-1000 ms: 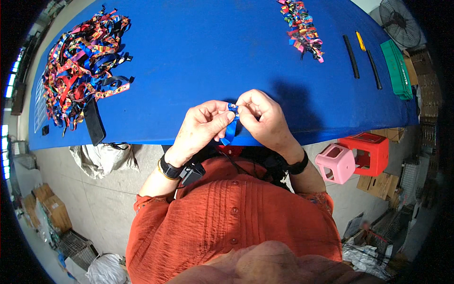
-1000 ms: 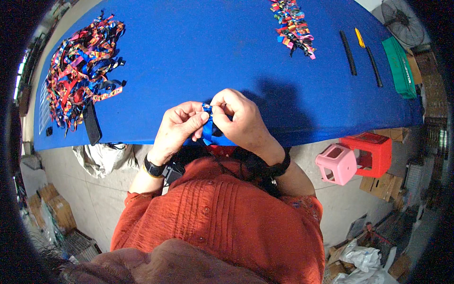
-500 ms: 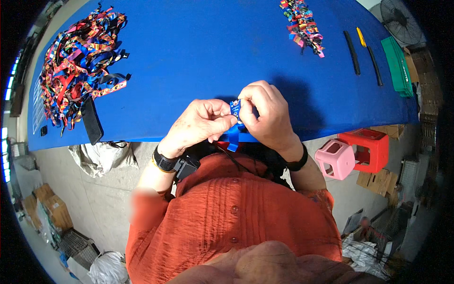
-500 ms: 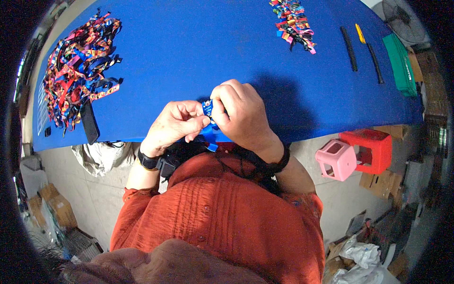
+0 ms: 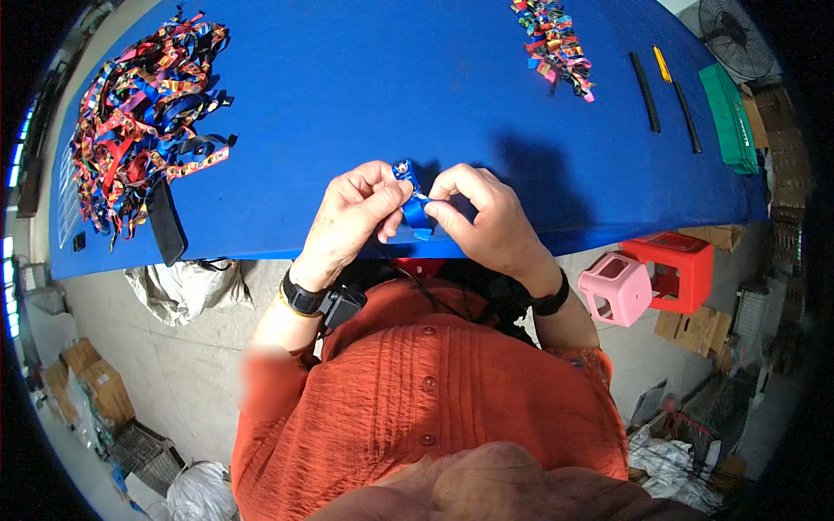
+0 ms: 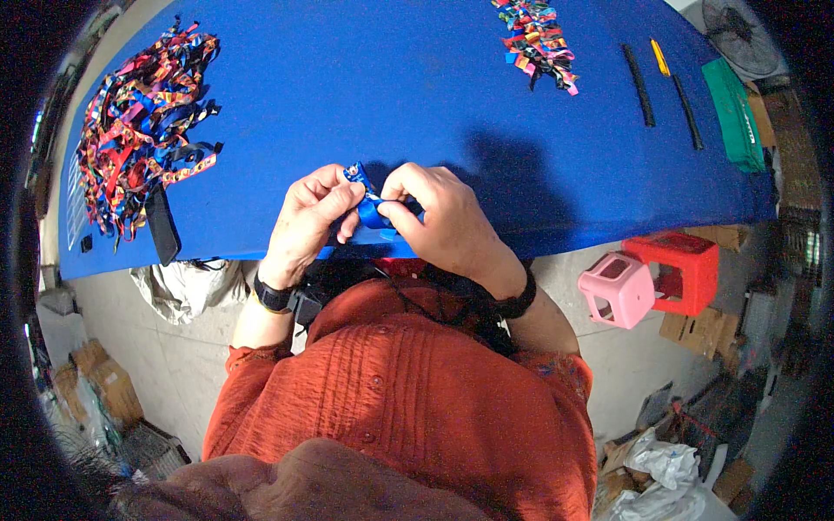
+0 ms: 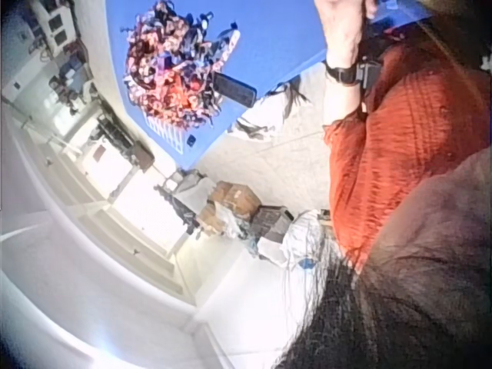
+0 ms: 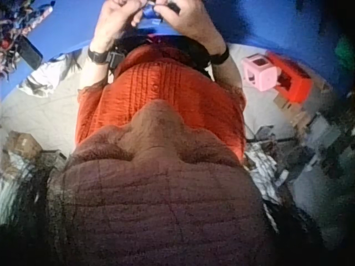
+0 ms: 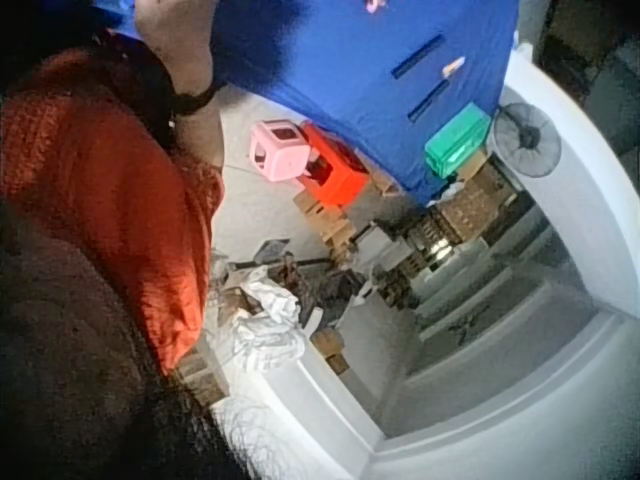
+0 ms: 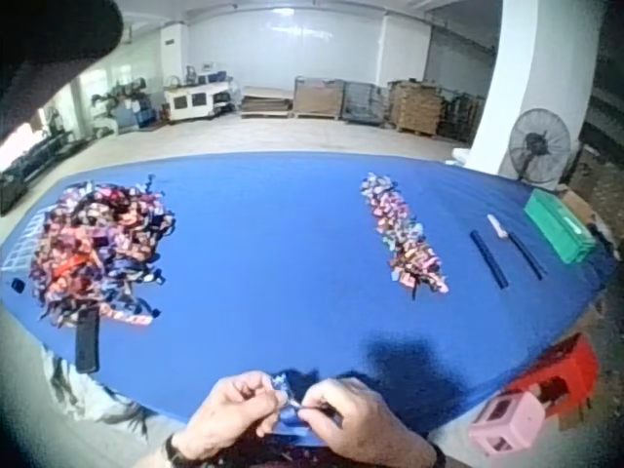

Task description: Folding and assembling patterned fabric straps into specific shapes at a workbench.

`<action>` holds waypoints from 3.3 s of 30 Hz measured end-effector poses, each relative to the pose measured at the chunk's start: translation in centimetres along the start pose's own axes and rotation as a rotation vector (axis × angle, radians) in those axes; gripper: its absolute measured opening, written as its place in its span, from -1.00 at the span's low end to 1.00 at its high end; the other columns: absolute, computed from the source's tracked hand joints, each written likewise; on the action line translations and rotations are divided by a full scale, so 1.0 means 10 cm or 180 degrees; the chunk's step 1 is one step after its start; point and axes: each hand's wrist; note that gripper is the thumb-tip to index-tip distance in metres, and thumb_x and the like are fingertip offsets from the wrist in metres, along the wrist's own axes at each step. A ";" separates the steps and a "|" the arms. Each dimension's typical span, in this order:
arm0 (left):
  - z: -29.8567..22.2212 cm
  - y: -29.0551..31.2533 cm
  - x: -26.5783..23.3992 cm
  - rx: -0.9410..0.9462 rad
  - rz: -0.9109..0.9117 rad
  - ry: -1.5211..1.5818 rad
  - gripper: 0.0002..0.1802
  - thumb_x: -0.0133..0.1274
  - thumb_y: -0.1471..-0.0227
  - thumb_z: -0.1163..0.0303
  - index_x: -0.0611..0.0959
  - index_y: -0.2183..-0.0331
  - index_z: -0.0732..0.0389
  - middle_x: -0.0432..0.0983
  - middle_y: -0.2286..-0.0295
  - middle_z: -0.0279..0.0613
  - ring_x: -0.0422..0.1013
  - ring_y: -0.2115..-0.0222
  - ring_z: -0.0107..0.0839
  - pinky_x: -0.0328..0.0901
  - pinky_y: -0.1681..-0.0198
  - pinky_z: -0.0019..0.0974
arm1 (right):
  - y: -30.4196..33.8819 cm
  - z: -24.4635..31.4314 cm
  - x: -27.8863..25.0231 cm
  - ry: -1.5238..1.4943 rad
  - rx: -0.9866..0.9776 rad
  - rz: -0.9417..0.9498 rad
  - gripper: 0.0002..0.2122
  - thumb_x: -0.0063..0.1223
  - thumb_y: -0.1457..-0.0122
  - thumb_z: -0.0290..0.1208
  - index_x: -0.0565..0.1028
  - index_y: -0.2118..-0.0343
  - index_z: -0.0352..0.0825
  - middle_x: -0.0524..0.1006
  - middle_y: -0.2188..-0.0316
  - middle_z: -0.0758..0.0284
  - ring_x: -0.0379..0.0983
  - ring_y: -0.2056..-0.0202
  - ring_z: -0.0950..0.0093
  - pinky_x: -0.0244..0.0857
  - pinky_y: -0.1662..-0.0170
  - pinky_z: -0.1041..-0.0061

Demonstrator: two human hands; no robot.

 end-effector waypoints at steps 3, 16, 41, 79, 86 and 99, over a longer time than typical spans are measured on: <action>-0.01 0.01 0.01 -0.0028 -0.0112 0.0083 -0.84 0.10 -0.27 0.40 0.60 0.37 0.24 0.45 0.63 -0.41 0.28 0.67 -0.68 0.15 0.60 -0.53 | 0.00 -0.02 0.03 0.0625 -0.0572 -0.0160 -0.84 0.21 -0.10 -0.47 0.43 0.33 -0.33 0.55 0.38 0.19 0.52 0.32 0.15 0.35 0.18 0.23; -0.02 0.02 0.03 -0.0281 0.0255 -0.0346 -0.84 0.22 -0.21 0.34 0.60 0.38 0.15 0.41 0.61 -0.52 0.21 0.67 -0.75 0.05 0.64 -0.57 | 0.04 -0.13 0.13 -0.1525 0.0781 0.0073 -0.81 0.04 -0.25 -0.55 0.51 0.09 -0.35 0.57 0.34 0.33 0.48 0.34 0.63 0.38 0.25 0.51; 0.16 0.01 0.08 0.0373 -0.0112 0.0391 -0.83 0.15 -0.26 0.34 0.67 0.23 0.25 0.62 0.41 -0.31 0.46 0.38 -0.57 0.33 0.20 -0.44 | -0.01 -0.13 0.17 -0.2446 0.1023 -0.0299 -0.85 0.02 -0.29 -0.64 0.45 0.10 -0.43 0.56 0.34 0.38 0.50 0.32 0.66 0.42 0.20 0.62; 0.20 0.01 0.04 -0.0279 0.0029 0.0940 -0.83 0.16 -0.24 0.39 0.60 0.32 0.30 0.61 0.39 -0.19 0.53 0.46 -0.48 0.45 0.32 -0.40 | 0.01 -0.18 0.13 -0.1879 0.0878 -0.0276 -0.93 0.03 -0.27 -0.61 0.50 0.22 -0.41 0.60 0.39 0.40 0.49 0.35 0.69 0.42 0.25 0.58; 0.11 0.00 0.12 -0.0179 0.0114 0.0747 -0.76 0.13 -0.27 0.31 0.66 0.18 0.31 0.63 0.38 -0.19 0.51 0.48 -0.48 0.43 0.34 -0.41 | 0.00 -0.18 0.16 -0.1763 0.0850 -0.0241 -0.93 0.01 -0.26 -0.63 0.48 0.23 -0.42 0.60 0.40 0.36 0.53 0.37 0.65 0.43 0.29 0.56; 0.16 -0.02 0.11 -0.0189 0.0132 0.0624 -0.76 0.16 -0.25 0.31 0.66 0.19 0.29 0.66 0.37 -0.17 0.49 0.48 -0.52 0.39 0.36 -0.44 | -0.04 -0.20 0.21 -0.0874 0.0556 -0.0750 -0.91 0.03 -0.19 -0.66 0.48 0.26 -0.38 0.56 0.49 0.27 0.57 0.46 0.50 0.42 0.38 0.47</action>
Point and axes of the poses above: each hand's wrist, its own y-axis away from the middle knuckle, its own x-axis out of the palm, z = x × y
